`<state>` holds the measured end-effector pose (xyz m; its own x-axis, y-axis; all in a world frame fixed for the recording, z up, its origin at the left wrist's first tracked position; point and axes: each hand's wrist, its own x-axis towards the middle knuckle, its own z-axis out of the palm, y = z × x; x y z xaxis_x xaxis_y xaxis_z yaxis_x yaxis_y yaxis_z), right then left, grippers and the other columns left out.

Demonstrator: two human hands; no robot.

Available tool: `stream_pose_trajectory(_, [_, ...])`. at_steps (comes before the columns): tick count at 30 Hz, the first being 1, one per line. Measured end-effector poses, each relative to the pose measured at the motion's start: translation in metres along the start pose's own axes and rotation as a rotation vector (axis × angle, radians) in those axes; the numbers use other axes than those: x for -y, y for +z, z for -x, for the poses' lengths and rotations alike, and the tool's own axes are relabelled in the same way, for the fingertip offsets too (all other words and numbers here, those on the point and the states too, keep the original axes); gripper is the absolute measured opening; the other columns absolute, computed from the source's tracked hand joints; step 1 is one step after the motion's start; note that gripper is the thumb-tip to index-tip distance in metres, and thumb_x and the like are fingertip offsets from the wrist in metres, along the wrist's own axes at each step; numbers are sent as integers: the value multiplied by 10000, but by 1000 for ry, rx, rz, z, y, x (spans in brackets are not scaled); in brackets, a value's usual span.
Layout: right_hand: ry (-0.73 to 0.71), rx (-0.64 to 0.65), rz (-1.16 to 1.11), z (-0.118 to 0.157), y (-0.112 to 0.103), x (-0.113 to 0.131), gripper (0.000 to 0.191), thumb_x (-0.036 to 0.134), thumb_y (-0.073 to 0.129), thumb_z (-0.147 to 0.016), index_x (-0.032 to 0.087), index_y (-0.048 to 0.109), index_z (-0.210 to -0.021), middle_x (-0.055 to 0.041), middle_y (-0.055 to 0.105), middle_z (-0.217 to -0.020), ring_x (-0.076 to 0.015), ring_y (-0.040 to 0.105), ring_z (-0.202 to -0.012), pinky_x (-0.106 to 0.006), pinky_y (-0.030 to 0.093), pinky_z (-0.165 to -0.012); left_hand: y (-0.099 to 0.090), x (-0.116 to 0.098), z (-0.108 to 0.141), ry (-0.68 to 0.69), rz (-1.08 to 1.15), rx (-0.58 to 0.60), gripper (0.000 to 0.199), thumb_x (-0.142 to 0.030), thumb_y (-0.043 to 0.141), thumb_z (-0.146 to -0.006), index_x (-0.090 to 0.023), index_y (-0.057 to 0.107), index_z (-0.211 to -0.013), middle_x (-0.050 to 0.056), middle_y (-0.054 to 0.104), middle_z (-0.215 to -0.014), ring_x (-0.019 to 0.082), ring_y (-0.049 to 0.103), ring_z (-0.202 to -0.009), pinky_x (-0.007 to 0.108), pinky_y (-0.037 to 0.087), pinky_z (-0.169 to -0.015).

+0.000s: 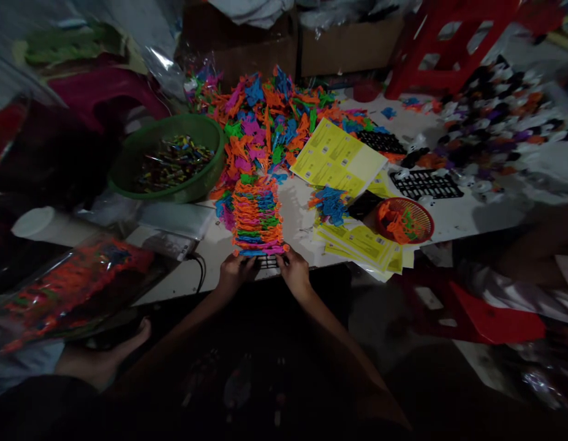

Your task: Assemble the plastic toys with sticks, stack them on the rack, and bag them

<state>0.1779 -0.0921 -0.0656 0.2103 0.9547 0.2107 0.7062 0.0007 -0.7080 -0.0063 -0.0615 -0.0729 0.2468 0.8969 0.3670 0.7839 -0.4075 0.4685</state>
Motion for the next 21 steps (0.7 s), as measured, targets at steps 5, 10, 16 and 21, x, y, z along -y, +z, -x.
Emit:
stream_pose_trajectory(5, [-52, 15, 35, -2, 0, 4, 225, 309, 477, -813, 165, 643, -860, -67, 683, -771, -169, 627, -687, -247, 470, -650, 0, -5, -1, 2, 47, 38, 234, -256, 480, -817, -168, 621, -652, 45, 623, -628, 121, 562, -592, 222, 417, -596])
stream_pose_trajectory(10, [-44, 11, 92, -4, 0, 7, 209, 288, 487, -792, 165, 637, -869, -64, 674, -769, -168, 614, -696, -241, 459, -653, -11, -5, -3, -18, 12, 61, 189, -324, 557, -777, -167, 641, -715, 43, 646, -657, 123, 569, -589, 212, 402, -571])
stream_pose_trajectory(16, [-33, 42, 151, -3, 0, 6, 194, 300, 471, -779, 188, 630, -784, -55, 660, -749, -168, 602, -721, -246, 452, -671, -9, -5, -9, -3, -61, 108, 256, -370, 518, -798, -164, 660, -743, 65, 650, -651, 141, 574, -591, 230, 392, -570])
stream_pose_trajectory(21, [36, 84, 92, -4, 8, 1, 176, 309, 482, -754, 215, 630, -752, -64, 661, -774, -196, 603, -799, -273, 458, -725, 1, -7, -9, -117, -52, 126, 246, -350, 517, -781, -166, 662, -704, 62, 642, -619, 149, 569, -573, 233, 371, -530])
